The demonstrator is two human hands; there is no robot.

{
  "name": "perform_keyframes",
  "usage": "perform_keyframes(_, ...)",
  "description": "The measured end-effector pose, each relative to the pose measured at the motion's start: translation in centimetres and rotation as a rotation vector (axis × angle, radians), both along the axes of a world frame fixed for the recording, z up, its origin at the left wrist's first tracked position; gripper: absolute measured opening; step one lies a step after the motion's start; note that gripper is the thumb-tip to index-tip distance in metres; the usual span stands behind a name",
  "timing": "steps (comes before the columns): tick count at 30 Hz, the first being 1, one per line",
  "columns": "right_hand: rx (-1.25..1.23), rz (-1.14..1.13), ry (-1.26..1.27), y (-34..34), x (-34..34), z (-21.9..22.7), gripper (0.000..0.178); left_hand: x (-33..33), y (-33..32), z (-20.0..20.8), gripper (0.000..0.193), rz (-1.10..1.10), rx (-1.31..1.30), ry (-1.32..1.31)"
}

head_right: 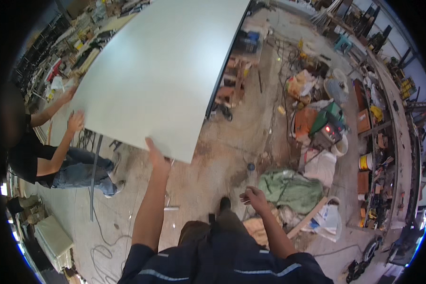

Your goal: The person assembles a curved wooden panel onto a metal frame in a workshop. They use a pneumatic nail gun to fasten the panel and a caulking gun to apply sealant along the frame edges. A coworker assists by handing over materials and helping position the panel.

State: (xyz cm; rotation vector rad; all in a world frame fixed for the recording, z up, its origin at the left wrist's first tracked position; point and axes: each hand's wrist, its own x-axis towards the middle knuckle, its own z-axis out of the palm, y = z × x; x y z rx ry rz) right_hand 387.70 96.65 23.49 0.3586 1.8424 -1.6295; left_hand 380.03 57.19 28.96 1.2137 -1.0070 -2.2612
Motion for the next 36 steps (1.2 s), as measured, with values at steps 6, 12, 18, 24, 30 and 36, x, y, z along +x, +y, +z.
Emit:
perform_keyframes(6,-0.165,-0.083,0.131,-9.7,-11.3,2.7,0.040,5.1,-4.9,2.3,0.042,-0.349,-0.918,-0.280)
perform_keyframes(12,-0.151,-0.344,0.168,-18.2,-21.4,4.6,0.045,2.5,-7.8,4.5,0.022,-0.333,-1.746,-0.007)
perform_keyframes(18,0.176,-0.357,0.205,-21.5,-27.6,4.5,0.051,-4.7,-9.3,2.8,0.018,-0.442,-1.737,0.131)
perform_keyframes(24,0.067,-0.383,0.225,-22.5,-28.6,-2.0,0.041,-11.1,-9.9,3.9,0.010,-0.401,-1.723,0.200)
perform_keyframes(30,-0.063,-0.279,0.627,-19.7,-27.3,-5.2,0.029,-18.7,-8.4,4.3,0.009,-0.344,-1.757,0.293)
perform_keyframes(36,-0.363,-0.441,0.051,-21.6,-26.8,1.7,0.029,-24.3,-8.4,4.1,0.010,-0.251,-1.810,0.254)
